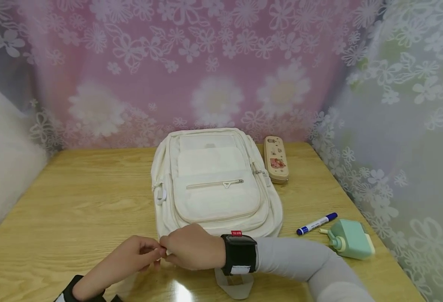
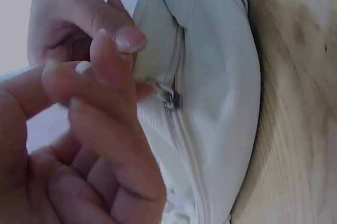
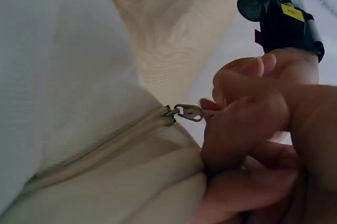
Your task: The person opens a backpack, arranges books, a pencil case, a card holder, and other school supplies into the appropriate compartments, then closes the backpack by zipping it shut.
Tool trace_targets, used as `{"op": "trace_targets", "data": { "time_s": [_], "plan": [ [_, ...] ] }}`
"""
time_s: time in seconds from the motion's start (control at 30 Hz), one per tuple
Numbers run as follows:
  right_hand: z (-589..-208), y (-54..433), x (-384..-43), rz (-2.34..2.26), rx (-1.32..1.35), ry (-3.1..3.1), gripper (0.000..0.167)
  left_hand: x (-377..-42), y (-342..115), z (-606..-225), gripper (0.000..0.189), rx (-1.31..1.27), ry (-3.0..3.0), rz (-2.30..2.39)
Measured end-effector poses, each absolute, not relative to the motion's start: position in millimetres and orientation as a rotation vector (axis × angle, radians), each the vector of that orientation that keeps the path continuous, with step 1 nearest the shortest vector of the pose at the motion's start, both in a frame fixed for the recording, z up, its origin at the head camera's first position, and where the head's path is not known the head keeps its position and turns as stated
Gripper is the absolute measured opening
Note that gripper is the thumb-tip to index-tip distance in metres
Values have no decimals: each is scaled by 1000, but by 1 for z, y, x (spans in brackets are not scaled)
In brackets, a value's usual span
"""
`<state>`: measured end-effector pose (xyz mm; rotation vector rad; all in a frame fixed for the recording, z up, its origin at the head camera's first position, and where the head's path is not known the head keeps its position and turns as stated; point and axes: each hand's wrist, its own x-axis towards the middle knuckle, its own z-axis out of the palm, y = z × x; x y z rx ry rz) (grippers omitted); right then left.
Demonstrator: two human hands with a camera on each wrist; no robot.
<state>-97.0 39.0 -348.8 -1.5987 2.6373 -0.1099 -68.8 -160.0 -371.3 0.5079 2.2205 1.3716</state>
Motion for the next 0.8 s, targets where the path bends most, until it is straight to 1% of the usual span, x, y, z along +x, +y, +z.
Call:
{"op": "trace_targets", "data": {
  "time_s": [0.07,0.1,0.17,0.23,0.3,0.33,0.4,0.47,0.6,0.67,0.8],
  "plan": [
    [-352,38,-99,-149,-1574,2642,11,-74,-168,-371,33,547,2188,1389],
    [-353,38,-100,-164,-1564,2637,11,-78,-174,-371,36,525,2176,1405],
    [-353,40,-101,-183,-1531,2615,10,-87,-185,-372,42,444,2146,1448],
    [-353,41,-100,-193,-1503,2605,9,-97,-191,-375,52,307,2131,1469],
    [-352,42,-100,-201,-1492,2607,11,-105,-191,-380,58,206,2109,1459],
    [-352,43,-99,-205,-1492,2613,13,-109,-188,-383,58,196,2093,1441],
    [-352,43,-98,-217,-1506,2632,18,-113,-177,-391,56,204,2082,1389],
    [-353,42,-96,-226,-1535,2648,20,-116,-167,-398,50,239,2075,1372],
    [-357,44,-95,-234,-1582,2655,10,-117,-156,-406,35,270,2077,1420],
    [-358,47,-95,-207,-1578,2665,9,-118,-157,-407,31,284,2068,1454],
    [-359,57,-94,-121,-1559,2720,7,-119,-161,-408,31,278,2053,1494]
  ]
}}
